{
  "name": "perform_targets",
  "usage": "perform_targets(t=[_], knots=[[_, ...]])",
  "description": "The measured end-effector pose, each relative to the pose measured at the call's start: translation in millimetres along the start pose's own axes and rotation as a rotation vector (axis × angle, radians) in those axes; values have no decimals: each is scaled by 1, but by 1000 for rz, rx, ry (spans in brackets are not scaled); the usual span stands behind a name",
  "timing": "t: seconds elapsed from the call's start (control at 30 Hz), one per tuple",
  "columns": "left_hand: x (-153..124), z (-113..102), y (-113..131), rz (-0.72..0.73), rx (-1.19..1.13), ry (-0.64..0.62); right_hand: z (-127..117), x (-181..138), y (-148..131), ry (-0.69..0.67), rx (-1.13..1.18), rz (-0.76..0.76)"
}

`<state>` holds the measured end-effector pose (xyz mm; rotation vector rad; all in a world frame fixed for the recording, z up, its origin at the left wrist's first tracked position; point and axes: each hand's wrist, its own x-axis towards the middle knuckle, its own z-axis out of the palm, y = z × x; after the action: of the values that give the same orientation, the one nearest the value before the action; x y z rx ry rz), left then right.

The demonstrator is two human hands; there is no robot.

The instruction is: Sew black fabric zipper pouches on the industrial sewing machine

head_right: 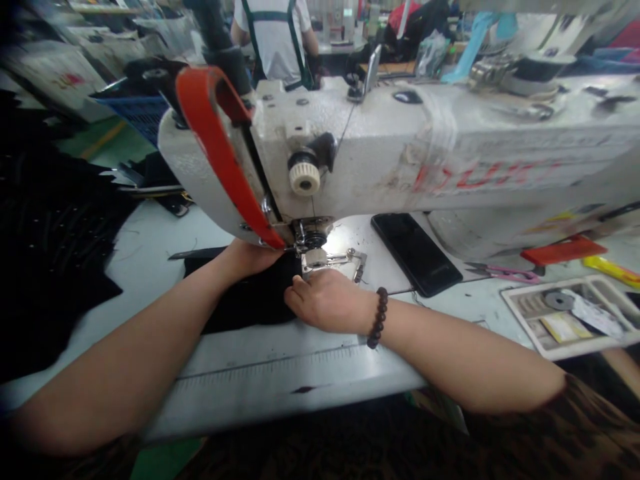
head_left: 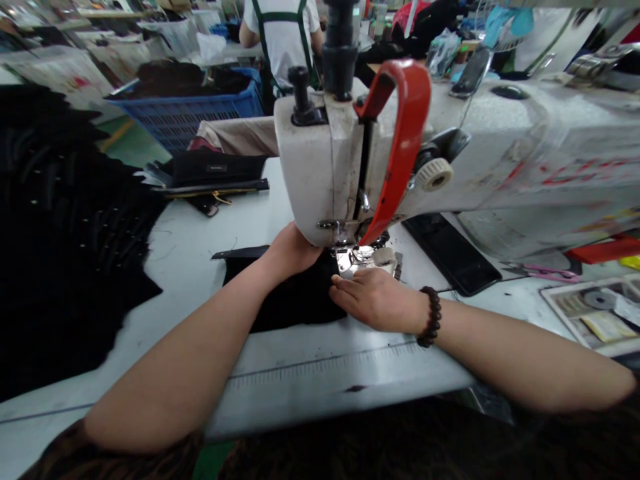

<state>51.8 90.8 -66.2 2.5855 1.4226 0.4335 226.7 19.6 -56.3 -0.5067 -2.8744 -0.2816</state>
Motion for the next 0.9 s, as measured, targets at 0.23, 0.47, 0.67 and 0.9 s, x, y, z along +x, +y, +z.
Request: perform_targets(t=[0.23, 0.47, 0.67, 0.9], knots=[[2, -3, 2, 16, 7, -19, -1, 0, 0, 15, 11, 15], [2, -1, 3, -43, 27, -21, 2, 3, 0, -54, 56, 47], [-18, -26, 13, -2, 94, -33, -16, -9, 8, -135, 316, 247], [-81, -38, 41, 339, 187, -149, -41, -32, 33, -234, 451, 353]])
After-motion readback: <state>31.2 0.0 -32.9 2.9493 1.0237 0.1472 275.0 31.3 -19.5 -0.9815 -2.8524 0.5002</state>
